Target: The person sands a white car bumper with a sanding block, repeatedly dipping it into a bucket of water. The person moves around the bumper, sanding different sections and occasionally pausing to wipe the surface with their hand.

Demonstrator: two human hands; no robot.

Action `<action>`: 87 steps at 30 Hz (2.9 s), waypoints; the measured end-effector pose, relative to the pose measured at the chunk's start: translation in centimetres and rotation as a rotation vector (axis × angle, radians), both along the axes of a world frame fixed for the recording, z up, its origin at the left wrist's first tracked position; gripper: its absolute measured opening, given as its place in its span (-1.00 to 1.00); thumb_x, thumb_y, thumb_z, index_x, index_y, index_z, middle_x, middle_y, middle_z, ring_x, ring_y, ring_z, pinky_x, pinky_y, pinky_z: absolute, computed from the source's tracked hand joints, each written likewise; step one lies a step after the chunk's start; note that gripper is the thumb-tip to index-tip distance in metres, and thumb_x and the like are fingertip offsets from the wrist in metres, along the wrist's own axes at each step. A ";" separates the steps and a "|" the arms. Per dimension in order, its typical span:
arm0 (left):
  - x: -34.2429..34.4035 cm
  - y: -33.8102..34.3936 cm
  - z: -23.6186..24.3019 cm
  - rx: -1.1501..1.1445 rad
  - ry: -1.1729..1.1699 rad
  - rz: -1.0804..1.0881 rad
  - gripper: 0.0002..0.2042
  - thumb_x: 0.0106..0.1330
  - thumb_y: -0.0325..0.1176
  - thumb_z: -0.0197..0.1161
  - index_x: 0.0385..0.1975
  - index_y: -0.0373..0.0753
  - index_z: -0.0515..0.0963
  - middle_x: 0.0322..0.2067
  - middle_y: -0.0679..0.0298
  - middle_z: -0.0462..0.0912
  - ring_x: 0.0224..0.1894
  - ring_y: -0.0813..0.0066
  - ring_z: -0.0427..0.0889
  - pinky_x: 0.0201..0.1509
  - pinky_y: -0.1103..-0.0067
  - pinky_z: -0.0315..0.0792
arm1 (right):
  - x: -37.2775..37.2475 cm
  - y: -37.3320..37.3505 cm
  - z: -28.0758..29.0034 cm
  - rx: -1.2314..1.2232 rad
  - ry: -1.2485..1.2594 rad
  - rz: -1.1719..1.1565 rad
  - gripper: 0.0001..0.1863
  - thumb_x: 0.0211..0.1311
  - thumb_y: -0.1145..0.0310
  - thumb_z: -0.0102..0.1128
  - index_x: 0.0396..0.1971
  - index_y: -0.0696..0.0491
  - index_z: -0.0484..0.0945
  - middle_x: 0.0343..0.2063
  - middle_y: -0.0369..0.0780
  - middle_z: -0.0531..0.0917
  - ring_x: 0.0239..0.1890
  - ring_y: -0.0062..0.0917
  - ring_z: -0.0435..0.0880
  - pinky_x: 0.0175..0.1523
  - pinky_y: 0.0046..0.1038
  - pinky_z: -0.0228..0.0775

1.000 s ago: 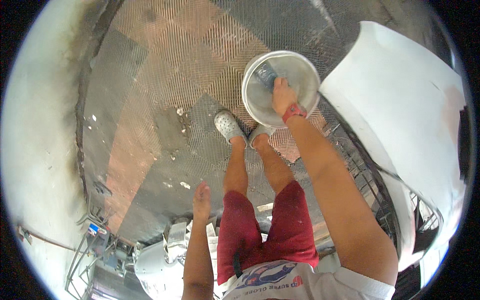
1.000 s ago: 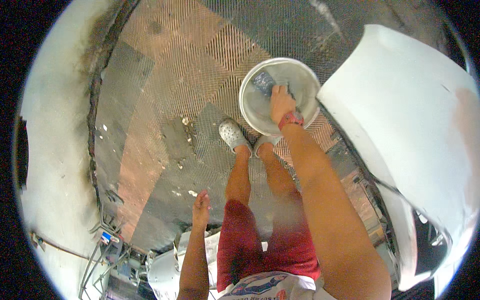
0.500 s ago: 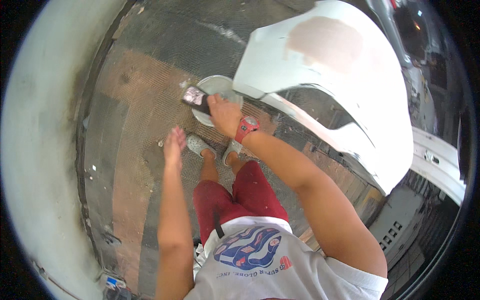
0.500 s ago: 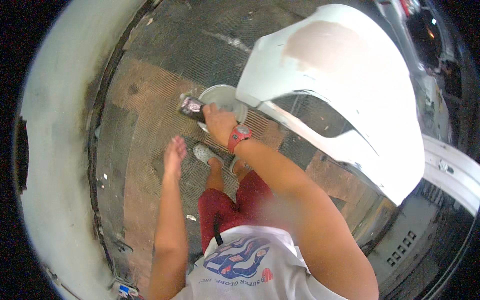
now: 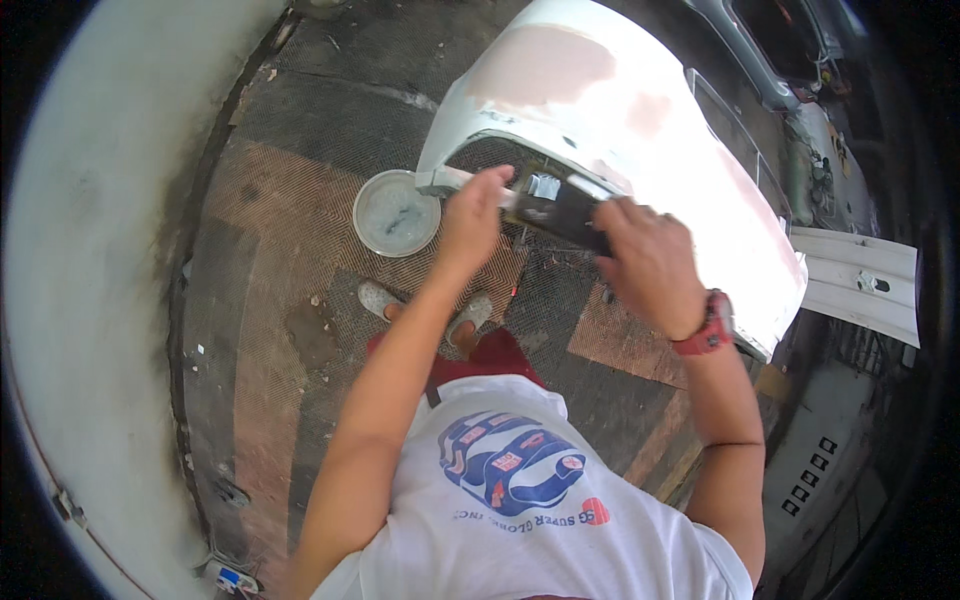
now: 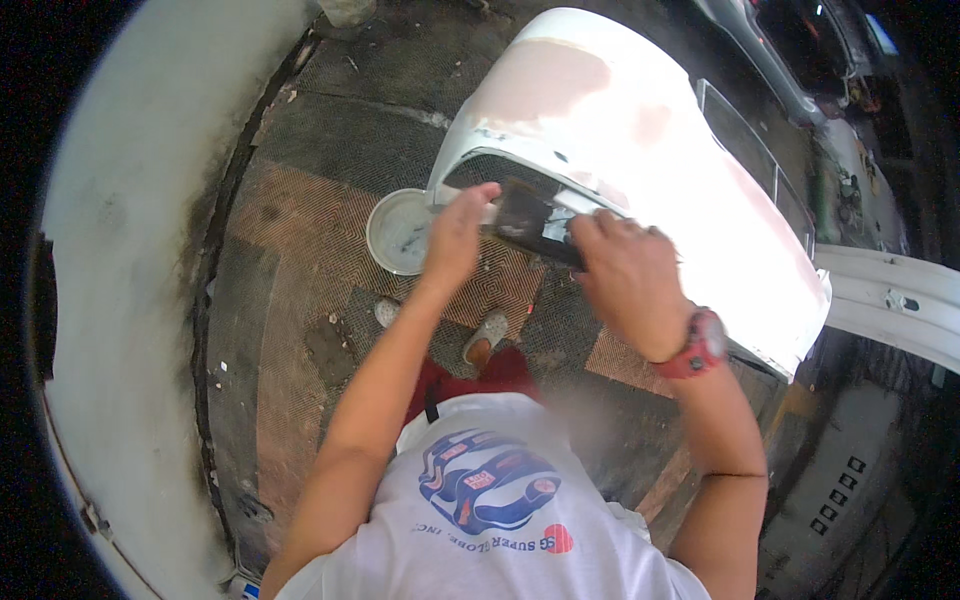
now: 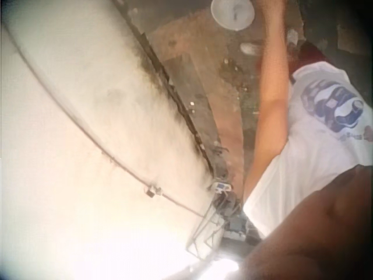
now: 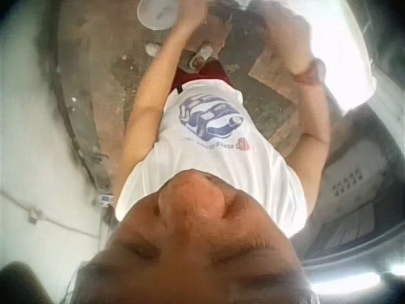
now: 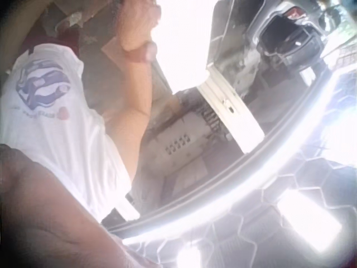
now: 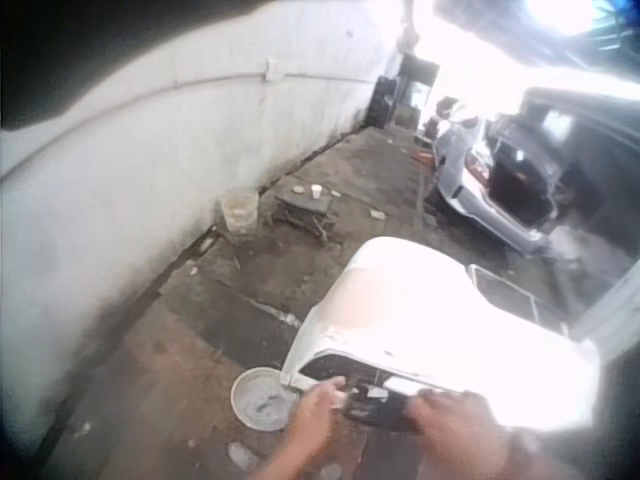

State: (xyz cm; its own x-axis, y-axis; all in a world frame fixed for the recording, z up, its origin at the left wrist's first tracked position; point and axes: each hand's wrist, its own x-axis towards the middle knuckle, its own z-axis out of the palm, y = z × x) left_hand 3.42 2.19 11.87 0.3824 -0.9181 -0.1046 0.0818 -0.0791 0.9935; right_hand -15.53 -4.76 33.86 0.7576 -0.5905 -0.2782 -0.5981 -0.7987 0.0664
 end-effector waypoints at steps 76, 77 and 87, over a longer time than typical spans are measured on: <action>1.5 3.3 -7.1 0.138 -0.956 -0.309 -0.14 0.71 0.02 0.15 0.80 -0.29 -0.06 0.79 -0.02 -0.01 0.79 -0.18 0.03 0.81 -0.05 0.00 | -1.2 -1.7 -4.3 0.125 -0.140 -0.110 -0.34 0.34 0.22 0.54 0.44 -0.15 0.60 -0.03 -0.07 0.80 0.00 -0.09 0.79 0.21 -0.09 0.55; 2.5 3.1 -7.6 0.142 -0.968 -0.325 -0.14 0.71 0.02 0.15 0.80 -0.29 -0.06 0.79 -0.02 -0.01 0.79 -0.18 0.03 0.81 -0.06 0.01 | -0.8 -1.7 -5.0 0.130 -0.135 -0.099 -0.31 0.36 0.22 0.52 0.50 -0.18 0.58 0.02 -0.06 0.79 0.02 -0.08 0.79 0.23 -0.08 0.55; 7.5 1.6 -10.2 0.220 -0.767 -0.440 -0.17 0.74 0.16 0.07 0.84 0.02 -0.09 0.78 -0.14 -0.02 0.79 -0.18 0.02 0.80 -0.08 0.04 | -0.9 -0.6 -9.7 0.024 -0.041 -0.127 -0.26 0.38 0.32 0.48 0.56 -0.24 0.52 0.38 -0.02 0.58 0.37 -0.06 0.56 0.44 -0.02 0.40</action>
State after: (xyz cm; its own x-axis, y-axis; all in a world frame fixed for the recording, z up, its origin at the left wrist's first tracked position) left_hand 10.92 3.75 1.65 0.0393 -0.9870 -0.1560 -0.6777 -0.1411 0.7217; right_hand -16.38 -5.38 24.15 0.6886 -0.6756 -0.2633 -0.6960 -0.7177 0.0214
